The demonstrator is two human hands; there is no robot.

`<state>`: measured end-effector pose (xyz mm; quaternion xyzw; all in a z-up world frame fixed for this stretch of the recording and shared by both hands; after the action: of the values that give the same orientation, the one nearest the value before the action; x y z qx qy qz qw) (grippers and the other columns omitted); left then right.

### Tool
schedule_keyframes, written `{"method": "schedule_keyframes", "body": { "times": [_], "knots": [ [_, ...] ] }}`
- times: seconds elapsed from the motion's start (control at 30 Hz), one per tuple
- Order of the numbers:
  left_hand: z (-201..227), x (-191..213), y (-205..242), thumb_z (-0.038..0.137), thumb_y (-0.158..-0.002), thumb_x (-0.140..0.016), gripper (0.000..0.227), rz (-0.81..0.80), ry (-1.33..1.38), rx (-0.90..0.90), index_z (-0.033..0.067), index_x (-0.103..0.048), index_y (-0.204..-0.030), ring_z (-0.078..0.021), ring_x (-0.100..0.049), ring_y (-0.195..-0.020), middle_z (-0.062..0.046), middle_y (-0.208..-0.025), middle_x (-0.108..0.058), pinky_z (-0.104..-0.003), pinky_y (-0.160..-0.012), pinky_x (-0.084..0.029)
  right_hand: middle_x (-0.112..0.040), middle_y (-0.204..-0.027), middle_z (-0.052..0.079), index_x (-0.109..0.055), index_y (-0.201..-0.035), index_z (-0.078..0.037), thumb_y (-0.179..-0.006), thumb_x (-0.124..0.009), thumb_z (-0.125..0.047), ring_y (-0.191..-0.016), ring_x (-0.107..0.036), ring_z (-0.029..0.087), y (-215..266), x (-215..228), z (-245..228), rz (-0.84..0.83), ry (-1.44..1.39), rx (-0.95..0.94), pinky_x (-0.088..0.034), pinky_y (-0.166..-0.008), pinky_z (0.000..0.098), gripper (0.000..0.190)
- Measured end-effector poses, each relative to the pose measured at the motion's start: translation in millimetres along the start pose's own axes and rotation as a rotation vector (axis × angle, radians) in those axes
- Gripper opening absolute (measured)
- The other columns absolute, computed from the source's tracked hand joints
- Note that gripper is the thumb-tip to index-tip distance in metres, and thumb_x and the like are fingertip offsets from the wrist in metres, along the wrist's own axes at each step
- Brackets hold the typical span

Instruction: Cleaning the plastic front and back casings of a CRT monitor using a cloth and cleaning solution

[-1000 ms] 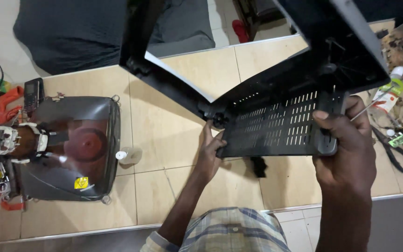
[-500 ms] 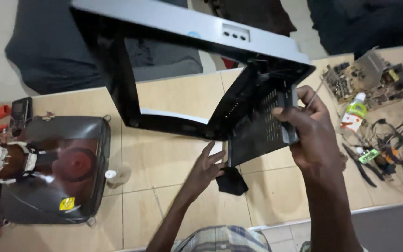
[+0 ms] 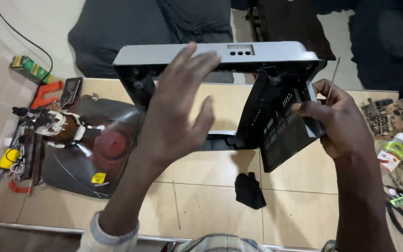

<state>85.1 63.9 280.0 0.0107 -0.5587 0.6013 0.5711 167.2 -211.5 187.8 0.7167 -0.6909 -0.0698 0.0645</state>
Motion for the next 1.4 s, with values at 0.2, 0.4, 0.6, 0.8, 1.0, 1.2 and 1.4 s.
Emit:
{"method": "schedule_keyframes", "body": {
  "times": [0.2, 0.4, 0.6, 0.8, 1.0, 1.2, 1.4],
  "knots": [
    [-5, -27, -24, 0.026, -0.098, -0.072, 0.051, -0.017, -0.581, -0.017, 0.0093, -0.056, -0.143, -0.0306, -0.049, -0.137, -0.012, -0.144, -0.056, -0.046, -0.098, -0.047, -0.053, -0.073, 0.000, -0.050, -0.088, -0.021, -0.079, -0.075, -0.005, -0.053, -0.046, 0.011, -1, -3, -11, 0.033, 0.089, 0.001, -0.027, -0.039, 0.0261, 0.031],
    [-11, -62, -66, 0.062, -0.100, -0.065, 0.068, -0.164, -0.578, -0.082, 0.0124, -0.051, -0.146, -0.0395, -0.035, -0.144, -0.014, -0.149, -0.055, -0.055, -0.110, -0.034, -0.052, -0.073, -0.003, -0.048, -0.088, -0.020, -0.079, -0.074, -0.002, -0.057, -0.050, 0.008, 0, 2, -10, -0.008, 0.045, 0.048, -0.034, -0.048, 0.0222, 0.033],
    [-14, -97, -84, 0.053, -0.108, -0.061, 0.076, -0.491, -0.589, -0.077, 0.0414, -0.008, -0.162, -0.0424, -0.062, -0.112, -0.026, -0.126, -0.060, -0.054, -0.082, -0.052, -0.057, -0.086, 0.001, -0.051, -0.091, -0.016, -0.079, -0.074, -0.002, -0.072, -0.059, 0.016, 1, 9, -8, -0.052, 0.083, 0.049, -0.048, -0.059, 0.0291, 0.030],
    [-8, -105, -94, -0.005, -0.073, -0.074, 0.090, -0.228, -0.414, -0.361, 0.0286, -0.035, -0.147, -0.0322, -0.055, -0.074, -0.013, -0.104, -0.056, -0.048, -0.047, -0.033, -0.043, -0.082, -0.008, -0.048, -0.087, -0.022, -0.109, -0.052, -0.040, -0.076, -0.039, 0.006, 18, 39, -13, 0.248, 0.380, 0.288, -0.032, -0.072, 0.0279, 0.029],
    [-12, -114, -86, -0.020, -0.062, -0.080, 0.109, -0.212, -0.416, -0.367, 0.0169, -0.034, -0.153, -0.0138, -0.071, -0.068, -0.001, -0.065, -0.060, -0.036, -0.059, -0.053, -0.054, -0.081, -0.003, -0.051, -0.092, -0.020, -0.113, -0.039, -0.036, -0.073, -0.052, 0.009, 59, 98, 92, 0.604, 0.270, 0.141, -0.044, -0.063, 0.0260, 0.029],
    [8, -134, -104, -0.015, -0.065, -0.078, 0.091, -0.139, -0.396, -0.469, 0.0171, -0.040, -0.141, -0.0142, -0.069, -0.068, 0.000, -0.070, -0.061, -0.037, -0.057, -0.051, -0.064, -0.071, 0.016, -0.073, -0.114, -0.025, -0.096, -0.061, -0.029, -0.069, -0.066, 0.030, 89, 71, 296, 0.196, 0.647, -0.219, -0.053, -0.070, 0.0441, 0.022],
    [7, -154, -106, -0.010, -0.069, -0.076, 0.072, -0.101, -0.397, -0.516, 0.0174, -0.047, -0.129, -0.0146, -0.067, -0.068, 0.001, -0.074, -0.062, -0.037, -0.055, -0.049, -0.061, -0.067, -0.004, -0.079, -0.091, -0.024, -0.078, -0.084, -0.041, -0.065, -0.054, 0.010, 118, 22, 288, 0.163, 0.641, -0.115, -0.043, -0.062, 0.0278, 0.023]
  ]
}}
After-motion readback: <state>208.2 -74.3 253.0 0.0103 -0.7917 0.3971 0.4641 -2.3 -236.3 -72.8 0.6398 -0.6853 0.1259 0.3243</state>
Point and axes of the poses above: each hand's wrist, its own y-axis away from the middle knuckle, its own x-axis out of the back of the hand, z = x × y, the point moved 7 cm from there along -y, towards the middle knuckle
